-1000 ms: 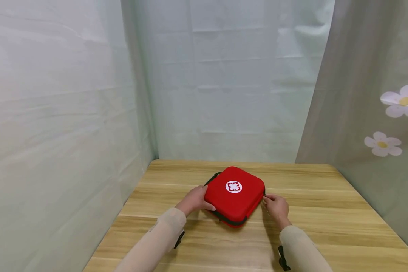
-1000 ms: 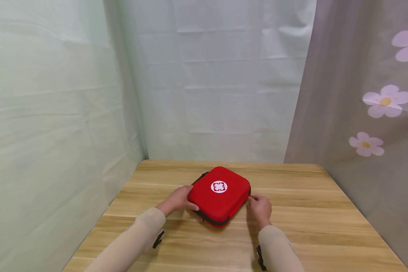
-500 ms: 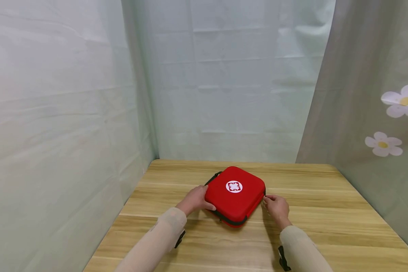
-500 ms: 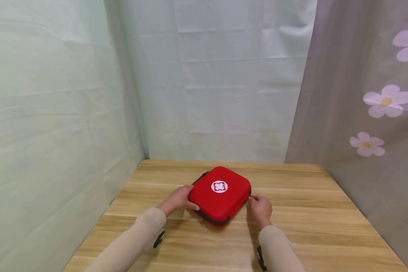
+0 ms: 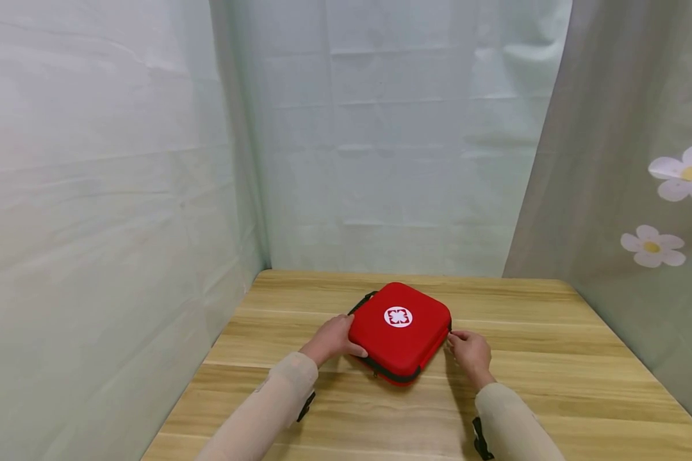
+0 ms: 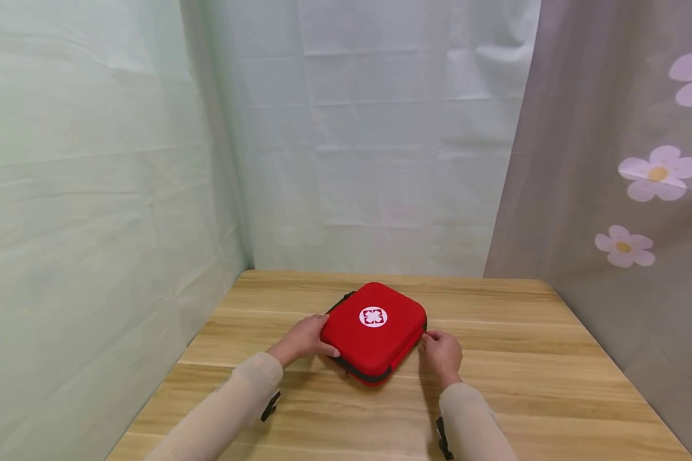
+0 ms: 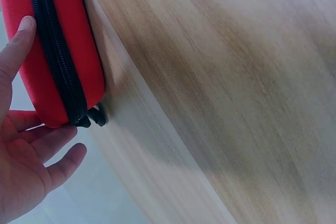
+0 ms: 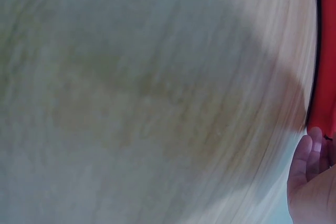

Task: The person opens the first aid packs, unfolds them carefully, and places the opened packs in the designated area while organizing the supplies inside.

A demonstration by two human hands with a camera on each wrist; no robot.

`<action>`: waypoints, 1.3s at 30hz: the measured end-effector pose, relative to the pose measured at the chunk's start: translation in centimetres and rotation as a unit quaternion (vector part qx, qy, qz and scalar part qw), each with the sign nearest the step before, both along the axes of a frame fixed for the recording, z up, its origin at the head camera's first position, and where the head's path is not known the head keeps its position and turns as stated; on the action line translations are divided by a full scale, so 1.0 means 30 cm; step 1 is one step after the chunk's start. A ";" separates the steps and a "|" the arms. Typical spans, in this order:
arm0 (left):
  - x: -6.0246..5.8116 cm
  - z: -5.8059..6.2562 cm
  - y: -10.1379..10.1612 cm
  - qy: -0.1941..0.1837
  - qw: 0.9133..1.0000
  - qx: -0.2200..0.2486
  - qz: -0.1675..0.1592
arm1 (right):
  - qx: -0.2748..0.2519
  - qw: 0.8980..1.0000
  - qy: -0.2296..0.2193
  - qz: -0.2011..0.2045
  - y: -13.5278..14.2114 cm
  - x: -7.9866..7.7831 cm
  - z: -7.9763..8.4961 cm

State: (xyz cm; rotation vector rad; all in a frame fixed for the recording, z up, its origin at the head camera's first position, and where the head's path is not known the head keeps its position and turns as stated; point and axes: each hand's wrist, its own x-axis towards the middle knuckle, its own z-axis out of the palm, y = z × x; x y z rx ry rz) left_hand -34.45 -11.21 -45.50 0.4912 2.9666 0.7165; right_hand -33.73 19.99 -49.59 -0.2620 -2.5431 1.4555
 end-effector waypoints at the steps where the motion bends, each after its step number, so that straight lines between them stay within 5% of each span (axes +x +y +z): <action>1: 0.001 0.000 0.001 0.000 1.000 0.002 0.000 | 0.000 1.000 0.000 0.000 0.000 0.001 -0.001; 17: 0.004 -0.040 0.029 0.126 0.991 -0.024 0.038 | -0.063 0.998 -0.002 0.028 -0.036 0.024 0.017; 28: -0.010 -0.013 0.071 0.104 0.992 -0.053 0.040 | -0.075 0.997 0.011 0.025 -0.081 0.069 -0.014; 35: -0.019 -0.012 0.077 0.002 1.000 -0.020 0.013 | -0.051 0.997 0.022 0.049 -0.141 0.122 -0.043; 39: -0.016 -0.018 0.074 -0.013 0.999 -0.030 0.011 | -0.039 0.997 0.023 0.067 -0.186 0.139 -0.054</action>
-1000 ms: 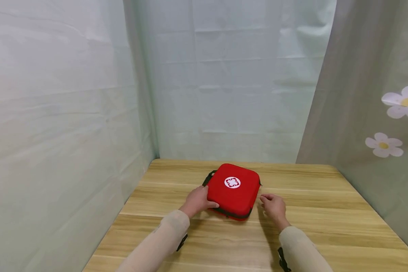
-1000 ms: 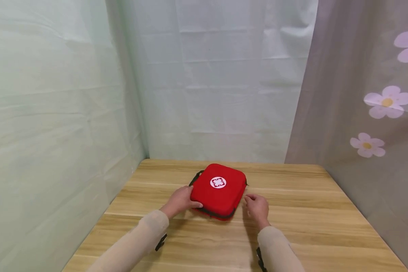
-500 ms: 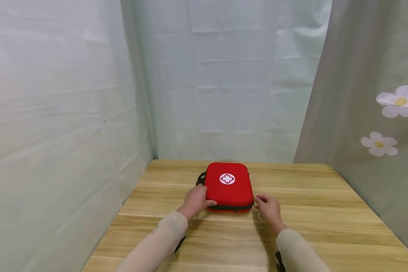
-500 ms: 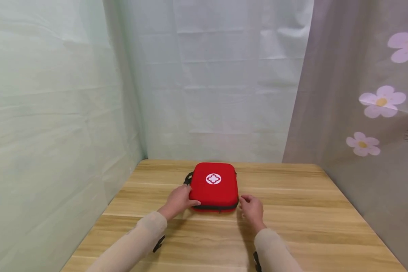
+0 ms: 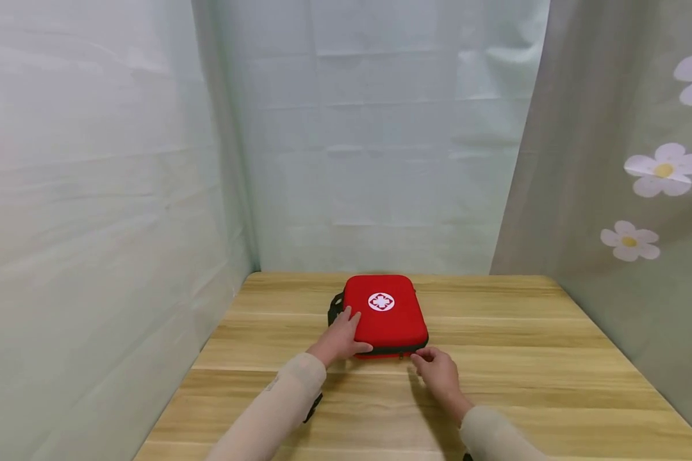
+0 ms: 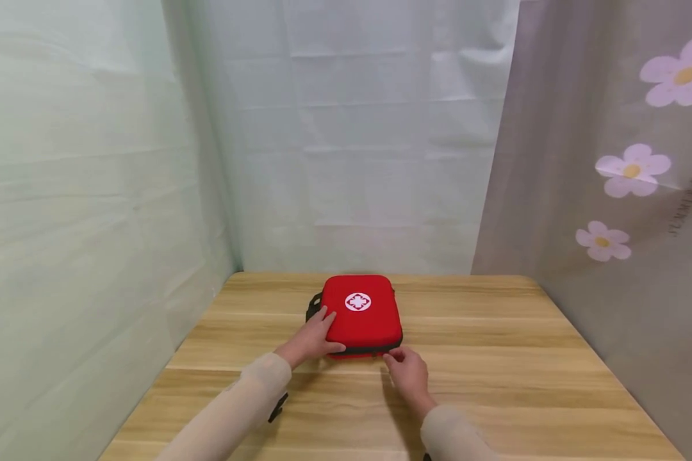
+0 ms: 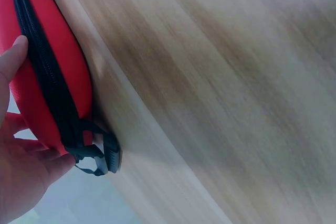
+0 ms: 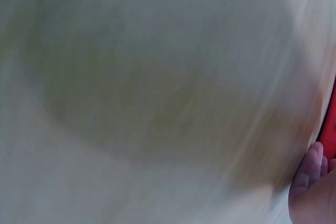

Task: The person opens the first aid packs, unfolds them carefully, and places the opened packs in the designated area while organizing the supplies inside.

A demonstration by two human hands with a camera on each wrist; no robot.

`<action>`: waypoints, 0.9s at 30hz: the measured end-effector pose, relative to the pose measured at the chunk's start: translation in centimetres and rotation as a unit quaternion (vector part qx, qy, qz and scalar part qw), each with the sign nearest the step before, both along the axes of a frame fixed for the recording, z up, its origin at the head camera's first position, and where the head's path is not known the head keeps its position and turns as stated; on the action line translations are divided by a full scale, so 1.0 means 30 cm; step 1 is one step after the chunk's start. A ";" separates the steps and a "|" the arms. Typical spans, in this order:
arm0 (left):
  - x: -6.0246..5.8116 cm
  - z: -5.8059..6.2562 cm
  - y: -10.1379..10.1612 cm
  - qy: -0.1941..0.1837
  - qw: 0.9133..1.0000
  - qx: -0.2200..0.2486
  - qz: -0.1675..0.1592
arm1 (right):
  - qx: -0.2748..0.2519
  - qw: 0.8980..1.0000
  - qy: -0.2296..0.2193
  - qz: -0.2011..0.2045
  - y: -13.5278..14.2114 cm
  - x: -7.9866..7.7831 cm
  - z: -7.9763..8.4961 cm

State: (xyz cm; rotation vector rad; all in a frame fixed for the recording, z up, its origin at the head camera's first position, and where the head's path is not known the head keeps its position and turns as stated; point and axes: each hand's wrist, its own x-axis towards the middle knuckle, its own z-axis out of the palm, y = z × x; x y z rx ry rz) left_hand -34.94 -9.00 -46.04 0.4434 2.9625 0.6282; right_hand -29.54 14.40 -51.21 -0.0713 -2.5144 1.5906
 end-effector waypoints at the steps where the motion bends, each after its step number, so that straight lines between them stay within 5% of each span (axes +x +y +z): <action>1: -0.001 -0.001 0.000 0.001 1.000 -0.003 0.000 | 0.011 1.000 0.006 -0.002 -0.012 0.003 -0.001; 8: -0.005 -0.002 0.003 0.006 1.000 -0.008 0.000 | 0.109 0.993 0.015 -0.037 -0.078 0.007 -0.005; 15: 0.004 -0.009 0.000 0.001 1.000 0.003 -0.002 | 0.123 0.990 -0.008 -0.066 -0.102 0.007 -0.009; 27: 0.010 -0.002 -0.057 0.022 0.999 -0.030 -0.030 | 0.155 0.987 0.005 -0.042 0.039 0.008 0.014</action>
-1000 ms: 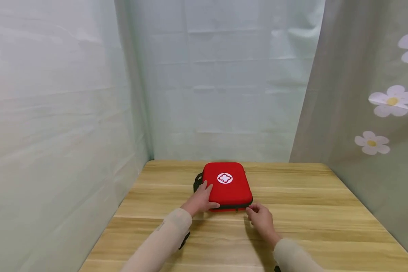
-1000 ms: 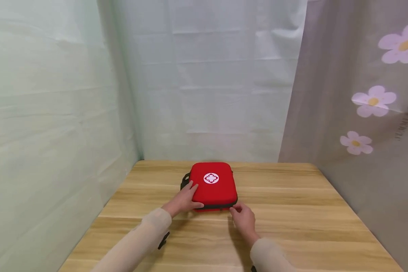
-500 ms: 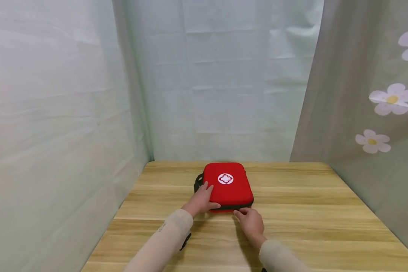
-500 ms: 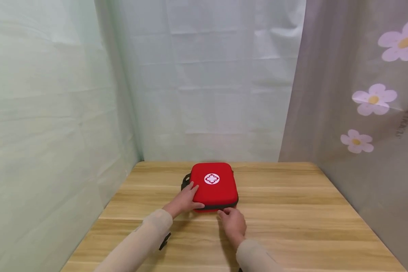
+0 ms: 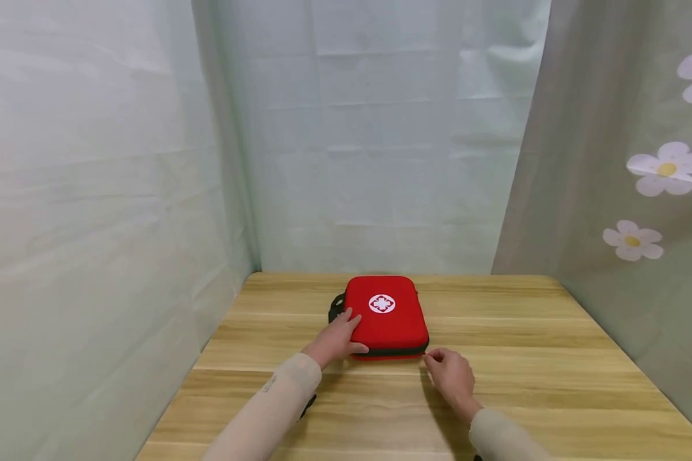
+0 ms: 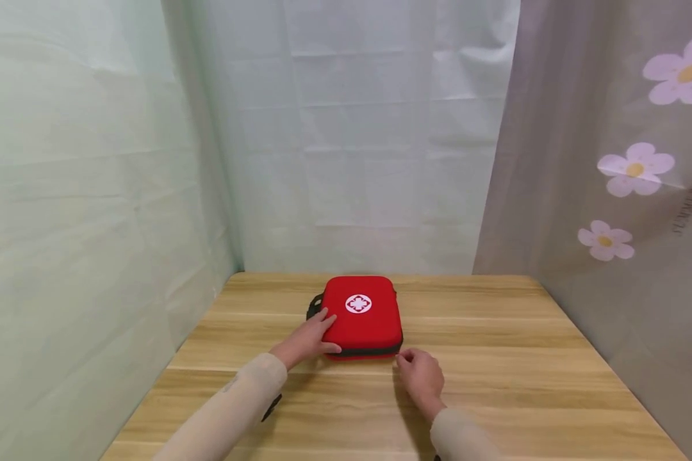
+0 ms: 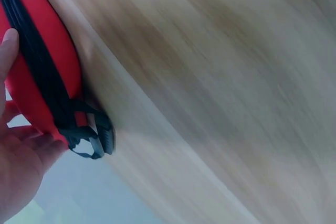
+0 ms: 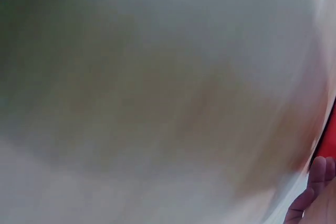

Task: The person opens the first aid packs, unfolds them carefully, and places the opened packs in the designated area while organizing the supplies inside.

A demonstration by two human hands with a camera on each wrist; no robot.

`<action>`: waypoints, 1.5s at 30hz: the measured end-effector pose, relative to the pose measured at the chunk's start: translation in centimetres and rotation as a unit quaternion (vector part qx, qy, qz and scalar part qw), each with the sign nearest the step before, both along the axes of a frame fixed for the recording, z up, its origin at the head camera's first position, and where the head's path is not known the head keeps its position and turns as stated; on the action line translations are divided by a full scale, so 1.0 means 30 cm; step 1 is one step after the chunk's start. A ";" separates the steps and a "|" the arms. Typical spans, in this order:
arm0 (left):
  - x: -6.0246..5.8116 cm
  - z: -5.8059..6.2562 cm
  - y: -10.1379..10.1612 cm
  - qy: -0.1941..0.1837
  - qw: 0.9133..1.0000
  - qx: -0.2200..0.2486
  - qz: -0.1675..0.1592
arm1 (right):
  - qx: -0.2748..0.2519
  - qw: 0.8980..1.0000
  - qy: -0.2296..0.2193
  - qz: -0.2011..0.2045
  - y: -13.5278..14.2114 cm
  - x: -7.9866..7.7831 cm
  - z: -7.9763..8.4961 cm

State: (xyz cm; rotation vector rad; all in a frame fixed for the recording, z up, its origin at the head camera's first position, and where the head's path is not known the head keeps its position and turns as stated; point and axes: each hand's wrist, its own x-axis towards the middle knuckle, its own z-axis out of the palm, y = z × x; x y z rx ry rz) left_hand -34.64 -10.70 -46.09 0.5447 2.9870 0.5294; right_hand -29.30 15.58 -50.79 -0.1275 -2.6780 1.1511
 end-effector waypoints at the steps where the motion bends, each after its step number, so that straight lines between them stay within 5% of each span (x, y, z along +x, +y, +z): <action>1: 0.003 0.000 -0.008 0.000 1.000 -0.003 -0.002 | 0.005 1.000 -0.002 -0.002 0.016 -0.004 0.001; 14: 0.022 -0.026 -0.032 0.002 0.999 -0.017 -0.050 | 0.001 1.000 0.018 0.009 0.100 -0.134 0.035; 21: -0.009 -0.055 -0.027 -0.022 0.997 0.067 -0.011 | -0.038 0.990 -0.017 0.132 0.095 -0.158 0.113; 27: -0.003 -0.091 -0.058 -0.046 0.994 0.103 0.012 | 0.069 0.976 -0.021 0.206 0.009 -0.148 0.083; 30: 0.007 -0.097 -0.068 -0.044 0.992 0.121 0.000 | 0.113 0.973 0.008 0.203 -0.014 -0.138 0.055; 35: 0.020 -0.090 -0.078 -0.029 0.989 0.148 0.000 | 0.108 0.974 0.046 0.196 -0.023 -0.138 0.038; 45: 0.008 -0.055 -0.082 -0.002 0.980 0.200 -0.022 | 0.075 0.980 0.012 0.183 -0.014 -0.129 0.050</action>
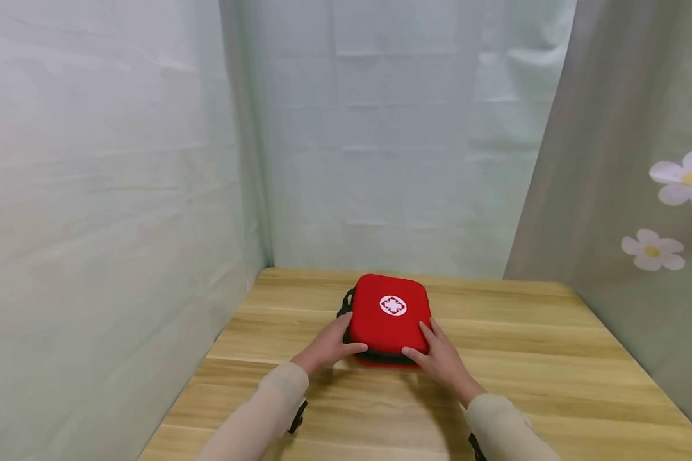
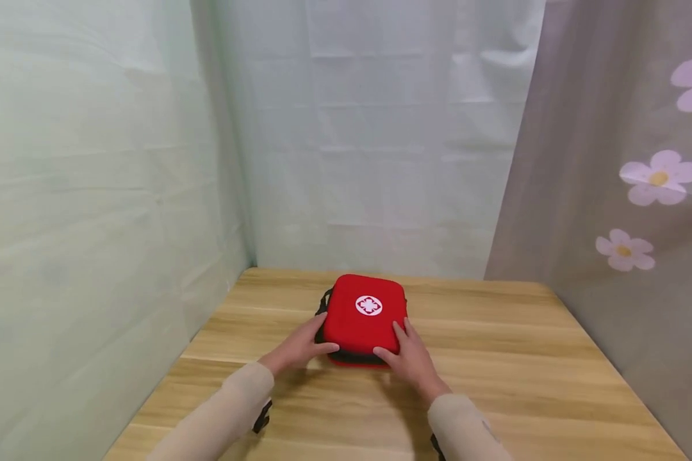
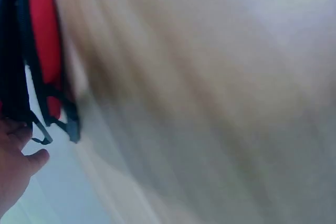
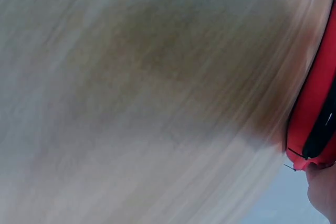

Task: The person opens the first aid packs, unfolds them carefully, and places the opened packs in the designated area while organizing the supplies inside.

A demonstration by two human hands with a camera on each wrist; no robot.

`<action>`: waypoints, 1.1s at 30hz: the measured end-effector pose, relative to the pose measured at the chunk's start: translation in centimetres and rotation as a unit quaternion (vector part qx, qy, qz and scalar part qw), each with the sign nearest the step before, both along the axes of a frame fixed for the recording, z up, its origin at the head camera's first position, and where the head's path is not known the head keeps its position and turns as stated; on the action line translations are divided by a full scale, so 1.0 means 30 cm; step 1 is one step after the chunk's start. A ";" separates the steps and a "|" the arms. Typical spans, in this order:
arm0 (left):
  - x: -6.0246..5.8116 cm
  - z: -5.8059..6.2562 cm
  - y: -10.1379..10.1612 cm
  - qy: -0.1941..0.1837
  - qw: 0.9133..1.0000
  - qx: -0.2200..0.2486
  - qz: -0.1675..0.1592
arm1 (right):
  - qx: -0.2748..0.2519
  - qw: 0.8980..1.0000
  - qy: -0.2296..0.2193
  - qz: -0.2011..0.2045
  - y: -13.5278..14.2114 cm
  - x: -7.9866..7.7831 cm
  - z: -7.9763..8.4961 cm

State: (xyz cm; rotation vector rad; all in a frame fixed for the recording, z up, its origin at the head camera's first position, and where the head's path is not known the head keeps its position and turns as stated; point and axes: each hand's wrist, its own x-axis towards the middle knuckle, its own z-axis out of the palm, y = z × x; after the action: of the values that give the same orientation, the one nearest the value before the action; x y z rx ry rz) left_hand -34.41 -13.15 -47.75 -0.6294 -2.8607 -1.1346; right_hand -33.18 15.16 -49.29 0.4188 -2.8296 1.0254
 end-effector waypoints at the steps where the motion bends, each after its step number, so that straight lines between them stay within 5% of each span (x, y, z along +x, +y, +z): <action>1: -0.005 0.011 0.003 0.006 1.000 0.002 0.003 | 0.002 1.000 0.005 0.000 0.000 0.000 0.005; 10: -0.030 0.180 0.073 0.062 0.998 -0.026 0.001 | 0.058 0.995 0.066 0.048 -0.031 -0.011 0.124; 18: -0.038 0.317 0.201 0.075 0.994 -0.083 -0.014 | 0.044 0.992 0.088 0.079 -0.041 -0.028 0.278; 24: -0.055 0.406 0.284 0.101 0.987 -0.118 -0.047 | -0.008 0.992 0.109 0.069 0.017 -0.016 0.328; 29: -0.071 0.433 0.290 0.146 0.982 -0.114 -0.036 | -0.037 0.991 0.116 0.058 0.085 -0.002 0.350; 33: -0.083 0.391 0.233 0.151 0.981 -0.121 0.001 | -0.061 0.992 0.101 0.050 0.164 -0.003 0.370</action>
State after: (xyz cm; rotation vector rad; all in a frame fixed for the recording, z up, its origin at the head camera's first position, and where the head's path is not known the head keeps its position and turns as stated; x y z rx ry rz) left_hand -36.90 -6.16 -36.02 -0.7353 -2.7484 -0.6270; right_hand -33.26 20.06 -38.18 0.6198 -2.5751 1.0983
